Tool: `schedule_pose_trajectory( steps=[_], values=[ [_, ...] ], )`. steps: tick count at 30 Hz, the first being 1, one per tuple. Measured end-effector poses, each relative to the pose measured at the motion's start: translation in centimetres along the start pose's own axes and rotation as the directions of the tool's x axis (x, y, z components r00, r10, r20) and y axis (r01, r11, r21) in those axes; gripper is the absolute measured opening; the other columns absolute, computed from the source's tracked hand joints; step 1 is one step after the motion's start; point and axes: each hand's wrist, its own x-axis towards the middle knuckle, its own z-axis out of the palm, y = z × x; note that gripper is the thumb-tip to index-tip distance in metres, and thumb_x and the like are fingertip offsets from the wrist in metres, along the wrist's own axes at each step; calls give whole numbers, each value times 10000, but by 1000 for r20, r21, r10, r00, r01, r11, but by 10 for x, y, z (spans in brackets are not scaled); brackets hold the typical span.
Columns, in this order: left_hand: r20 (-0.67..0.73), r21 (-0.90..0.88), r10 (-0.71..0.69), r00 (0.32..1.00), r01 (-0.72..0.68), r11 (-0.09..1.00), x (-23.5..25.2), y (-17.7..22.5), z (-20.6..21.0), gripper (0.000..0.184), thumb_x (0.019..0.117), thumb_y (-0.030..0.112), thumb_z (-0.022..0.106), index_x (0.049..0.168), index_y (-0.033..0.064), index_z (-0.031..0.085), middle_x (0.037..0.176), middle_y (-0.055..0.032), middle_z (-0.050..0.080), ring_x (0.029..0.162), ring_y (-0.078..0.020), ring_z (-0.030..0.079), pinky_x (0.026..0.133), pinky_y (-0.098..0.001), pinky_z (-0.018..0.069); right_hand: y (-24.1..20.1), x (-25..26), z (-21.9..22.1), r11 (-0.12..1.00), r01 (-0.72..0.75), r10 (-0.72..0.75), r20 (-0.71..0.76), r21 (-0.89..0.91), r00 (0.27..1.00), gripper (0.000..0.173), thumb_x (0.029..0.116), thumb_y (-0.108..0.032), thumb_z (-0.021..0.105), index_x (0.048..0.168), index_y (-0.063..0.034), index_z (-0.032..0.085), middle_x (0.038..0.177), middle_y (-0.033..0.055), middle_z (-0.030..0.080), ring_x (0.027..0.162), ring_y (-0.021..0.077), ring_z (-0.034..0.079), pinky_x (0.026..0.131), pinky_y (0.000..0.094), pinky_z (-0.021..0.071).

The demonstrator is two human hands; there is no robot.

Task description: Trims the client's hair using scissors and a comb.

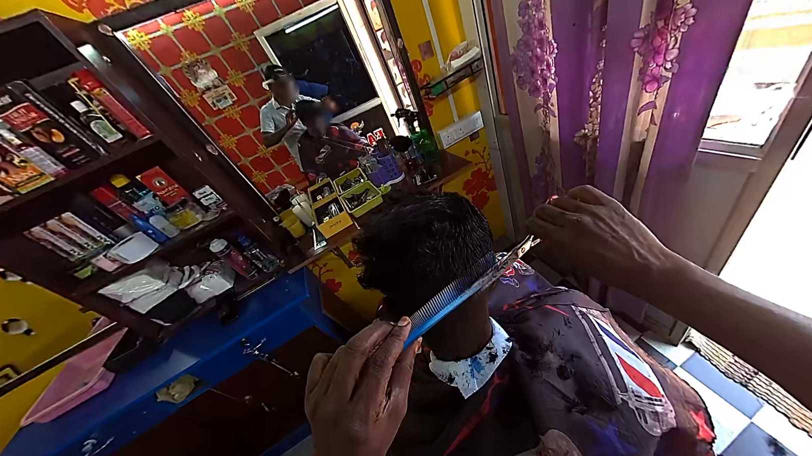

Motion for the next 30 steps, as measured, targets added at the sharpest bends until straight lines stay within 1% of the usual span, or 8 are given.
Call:
schedule_pose_trajectory(
  steps=[2, 6, 10, 13, 18, 23, 26, 30],
  values=[
    [-1, -3, 1, 1000, -1, 1000, 1, 0, 0, 209, 947, 297, 743, 1118, 178, 764, 1120, -26, 745, 902, -101, 667, 726, -286, 439, -3, 3, -3, 1000, -25, 25, 24, -7, 999, 251, 870, 25, 728, 1090, -82, 670, 1062, 111, 679, 998, 314, 656, 827, 470, 501],
    [-11, 1, 19, 1000, -19, 1000, 3, -1, -1, 211, 947, 294, 743, 1120, 173, 762, 1116, -24, 744, 886, -105, 660, 720, -293, 427, -8, 4, -3, 1000, 2, -2, 23, -2, 1000, 140, 914, 5, 692, 1033, -69, 677, 940, 109, 675, 862, 294, 655, 736, 434, 490],
    [2, -1, 21, 1000, -21, 1000, 4, -2, -2, 215, 955, 303, 734, 1135, 188, 751, 1132, -14, 738, 893, -98, 658, 726, -294, 428, -2, -2, 0, 1000, -10, 10, 8, 19, 1000, 190, 862, 44, 743, 1007, -72, 699, 922, 106, 702, 868, 292, 688, 807, 450, 534],
    [-5, 2, 22, 1000, -22, 1000, 4, -2, -1, 216, 957, 300, 730, 1141, 189, 748, 1134, -14, 734, 887, -101, 653, 730, -294, 427, -2, 2, -4, 1000, -29, 29, 9, 11, 1000, 268, 853, 54, 738, 1082, -76, 686, 1044, 117, 696, 1001, 322, 675, 921, 502, 515],
    [-17, 3, 25, 1000, -24, 1000, 5, -2, 0, 219, 951, 305, 739, 1134, 187, 756, 1123, -19, 738, 891, -100, 658, 731, -295, 426, -10, 7, -8, 1000, 5, -4, 15, -3, 1000, 190, 894, 56, 684, 1033, -73, 672, 952, 104, 672, 898, 297, 657, 770, 447, 506],
    [-20, -2, 22, 1000, -22, 1000, 6, -2, 0, 216, 955, 302, 734, 1140, 191, 749, 1126, -8, 736, 892, -100, 657, 729, -296, 428, -4, 0, -6, 1000, -8, 8, 10, 7, 1000, 217, 858, 63, 736, 1015, -82, 701, 937, 96, 709, 874, 281, 689, 799, 448, 522],
    [-27, -3, 25, 999, -25, 1000, 7, -2, 0, 212, 953, 302, 735, 1130, 187, 752, 1119, -16, 738, 882, -98, 654, 726, -295, 421, -7, 5, -10, 1000, -26, 26, 31, -5, 999, 249, 867, 52, 718, 1074, -79, 673, 1032, 111, 679, 974, 316, 660, 849, 488, 506],
    [-44, 5, 26, 999, -26, 1000, 9, -2, 0, 215, 953, 307, 737, 1132, 189, 755, 1116, -11, 739, 888, -95, 650, 741, -297, 413, -9, 5, -9, 1000, 6, -5, -23, 6, 1000, 138, 925, -15, 680, 1043, -86, 681, 941, 89, 676, 861, 277, 658, 730, 427, 491]
  ],
)
